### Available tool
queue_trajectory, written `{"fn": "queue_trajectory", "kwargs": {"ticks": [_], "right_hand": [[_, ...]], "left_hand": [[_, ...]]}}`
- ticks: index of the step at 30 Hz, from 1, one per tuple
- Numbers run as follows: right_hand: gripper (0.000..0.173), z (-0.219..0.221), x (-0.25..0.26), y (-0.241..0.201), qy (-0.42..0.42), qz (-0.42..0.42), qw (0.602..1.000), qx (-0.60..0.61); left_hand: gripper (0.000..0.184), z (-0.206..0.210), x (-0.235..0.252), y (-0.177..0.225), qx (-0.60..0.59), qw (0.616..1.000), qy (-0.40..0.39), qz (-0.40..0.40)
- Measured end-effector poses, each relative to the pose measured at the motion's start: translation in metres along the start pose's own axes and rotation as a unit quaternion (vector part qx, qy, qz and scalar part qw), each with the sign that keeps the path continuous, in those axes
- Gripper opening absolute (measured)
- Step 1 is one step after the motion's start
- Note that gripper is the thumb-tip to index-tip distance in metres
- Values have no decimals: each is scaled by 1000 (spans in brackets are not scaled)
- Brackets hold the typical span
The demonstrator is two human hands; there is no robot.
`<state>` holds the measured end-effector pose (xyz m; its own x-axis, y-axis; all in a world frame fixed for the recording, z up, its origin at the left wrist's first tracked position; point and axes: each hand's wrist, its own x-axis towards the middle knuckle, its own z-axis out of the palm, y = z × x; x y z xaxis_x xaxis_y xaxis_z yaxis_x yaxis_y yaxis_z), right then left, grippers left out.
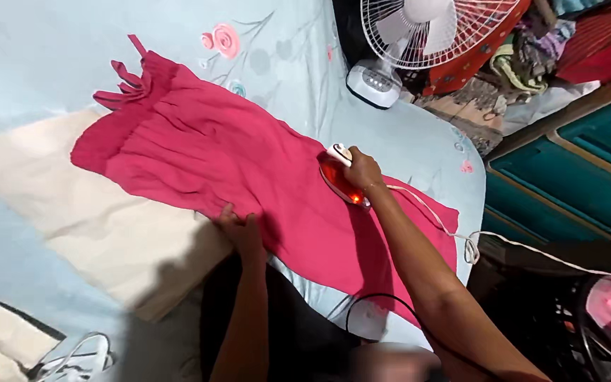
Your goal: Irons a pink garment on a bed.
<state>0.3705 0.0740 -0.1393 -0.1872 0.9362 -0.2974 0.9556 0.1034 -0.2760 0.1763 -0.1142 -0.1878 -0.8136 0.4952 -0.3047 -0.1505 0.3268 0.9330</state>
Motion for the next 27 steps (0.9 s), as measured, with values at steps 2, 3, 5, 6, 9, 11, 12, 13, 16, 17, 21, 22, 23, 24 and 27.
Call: {"fn": "queue_trajectory", "kwargs": {"ticks": [2,3,5,6,9,11,12,13,16,17,21,22,23,24,27], "right_hand": [[43,1,22,-18,9,25,1000,8],[45,1,31,-24,12,38,999,15],[46,-1,40,-32,8,54,998,17],[46,-2,40,-34,5,57,998,16],[45,-3,21,-35,-16,53,998,9],[45,1,-4,-31,-32,41,999,11],[45,4,-19,-28,-41,33,999,13],[46,7,-33,-26,-49,25,998,13],[42,12,-57,-32,-66,32,997,-19],[41,13,-59,-34,-57,40,997,-22],[41,18,-41,-40,-13,36,999,-21],[43,18,-37,-41,-15,31,999,-26],[42,16,-35,-39,-20,24,999,-30],[42,13,-35,-35,-23,19,999,-31],[43,0,-43,-4,-22,38,998,-35]], "left_hand": [[59,1,2,-2,6,1000,3,4],[59,2,2,-2,7,1000,5,4],[57,3,3,-3,7,1000,8,6],[57,3,3,-3,8,1000,10,10],[56,2,3,-5,10,1000,6,12],[55,1,2,-3,19,1000,4,11],[55,1,2,-2,27,1000,2,10],[55,0,2,0,31,999,2,11],[56,0,3,-5,30,999,-2,16],[57,0,4,-7,35,999,-2,14],[58,1,8,-10,36,999,-4,14],[59,0,8,-12,21,999,-8,24],[60,0,9,-15,2,999,-14,38],[59,-1,8,-17,-12,998,-17,55],[59,-3,5,-12,-24,998,-25,52]]}}
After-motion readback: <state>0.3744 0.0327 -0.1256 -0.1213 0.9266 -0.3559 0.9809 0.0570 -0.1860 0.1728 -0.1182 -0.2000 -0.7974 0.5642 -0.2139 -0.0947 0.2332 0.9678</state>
